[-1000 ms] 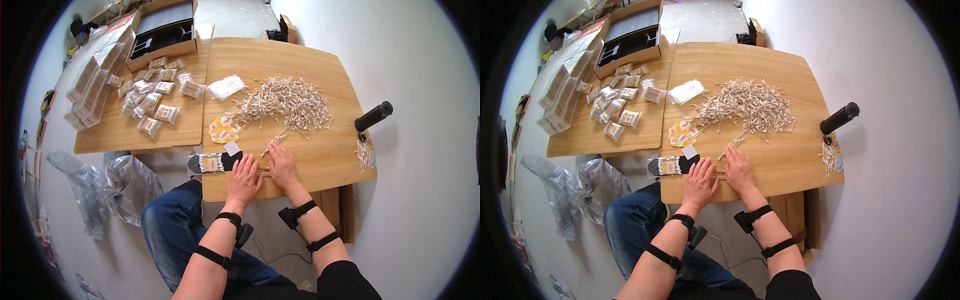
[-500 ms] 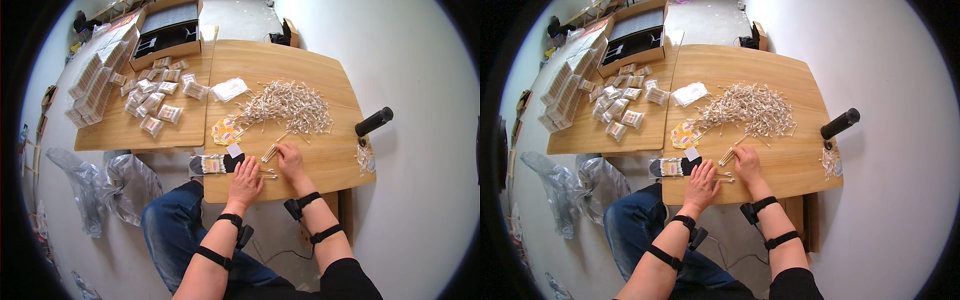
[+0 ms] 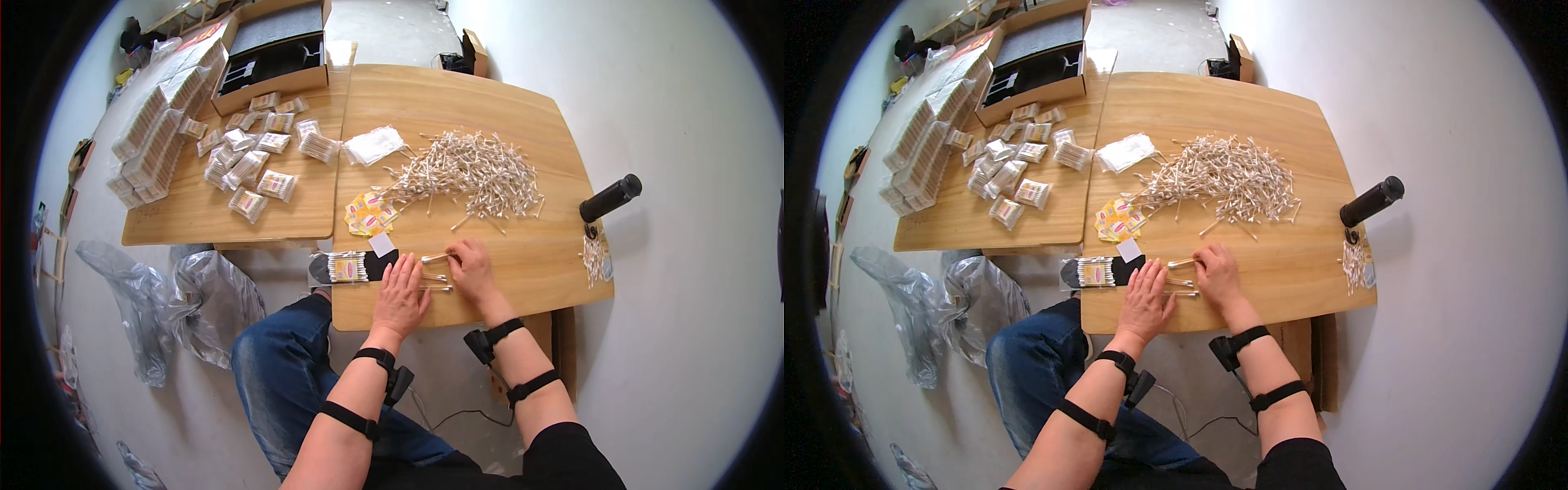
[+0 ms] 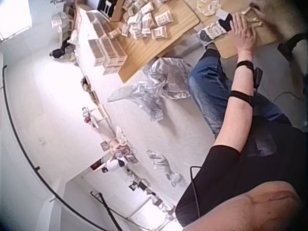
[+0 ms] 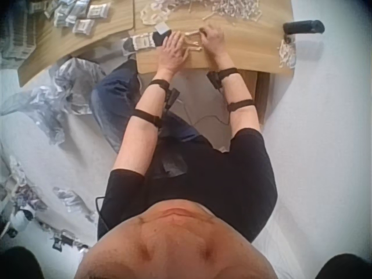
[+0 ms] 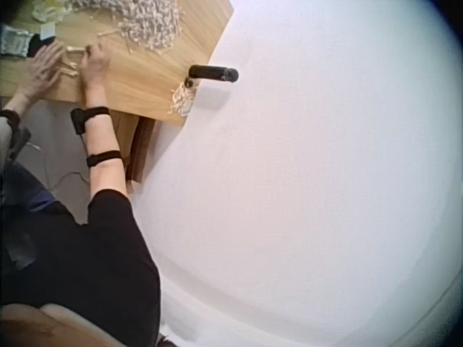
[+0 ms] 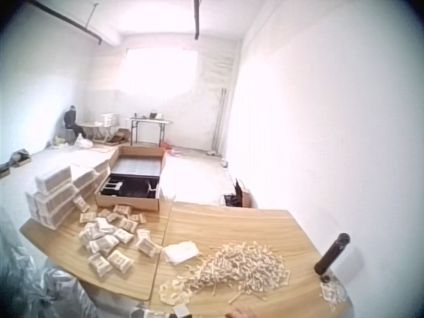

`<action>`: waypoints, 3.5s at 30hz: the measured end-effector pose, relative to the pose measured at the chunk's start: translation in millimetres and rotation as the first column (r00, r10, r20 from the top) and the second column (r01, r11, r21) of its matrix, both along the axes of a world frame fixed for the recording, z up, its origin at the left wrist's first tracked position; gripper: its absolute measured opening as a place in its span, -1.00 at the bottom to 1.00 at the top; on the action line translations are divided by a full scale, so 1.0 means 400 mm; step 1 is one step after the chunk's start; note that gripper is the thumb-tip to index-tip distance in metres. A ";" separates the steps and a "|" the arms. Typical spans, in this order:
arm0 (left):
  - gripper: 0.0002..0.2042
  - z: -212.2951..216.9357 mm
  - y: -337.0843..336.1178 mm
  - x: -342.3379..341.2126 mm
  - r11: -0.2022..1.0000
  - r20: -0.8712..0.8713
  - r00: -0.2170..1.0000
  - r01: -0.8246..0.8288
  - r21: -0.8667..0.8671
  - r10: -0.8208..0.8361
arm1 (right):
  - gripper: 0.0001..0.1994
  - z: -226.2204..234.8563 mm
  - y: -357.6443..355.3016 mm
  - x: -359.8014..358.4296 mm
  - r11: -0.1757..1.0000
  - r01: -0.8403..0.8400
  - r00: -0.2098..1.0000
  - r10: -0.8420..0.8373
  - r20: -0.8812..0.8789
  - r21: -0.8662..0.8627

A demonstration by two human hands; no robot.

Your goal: Arranging and packaging individual medical swabs into plastic packets.

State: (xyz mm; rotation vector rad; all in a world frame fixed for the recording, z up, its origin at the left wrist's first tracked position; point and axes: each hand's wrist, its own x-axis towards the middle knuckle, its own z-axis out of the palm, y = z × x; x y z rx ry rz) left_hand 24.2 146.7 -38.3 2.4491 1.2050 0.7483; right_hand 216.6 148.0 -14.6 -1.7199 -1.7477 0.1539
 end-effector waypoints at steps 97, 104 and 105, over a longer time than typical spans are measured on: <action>-0.44 0.000 0.000 0.003 1.000 -0.109 0.994 -0.024 0.004 0.025 | -0.79 -0.005 0.047 0.015 0.974 0.197 0.978 -0.203 -0.047 -0.111; -0.51 0.013 0.000 0.006 0.999 -0.139 0.990 -0.012 -0.035 0.008 | -0.92 -0.025 0.091 0.068 0.989 0.150 0.974 -0.146 0.174 -0.007; -0.51 0.016 -0.001 0.006 0.999 -0.141 0.990 -0.008 -0.038 0.002 | -0.94 -0.024 0.086 0.061 0.988 0.155 0.969 -0.150 0.196 -0.012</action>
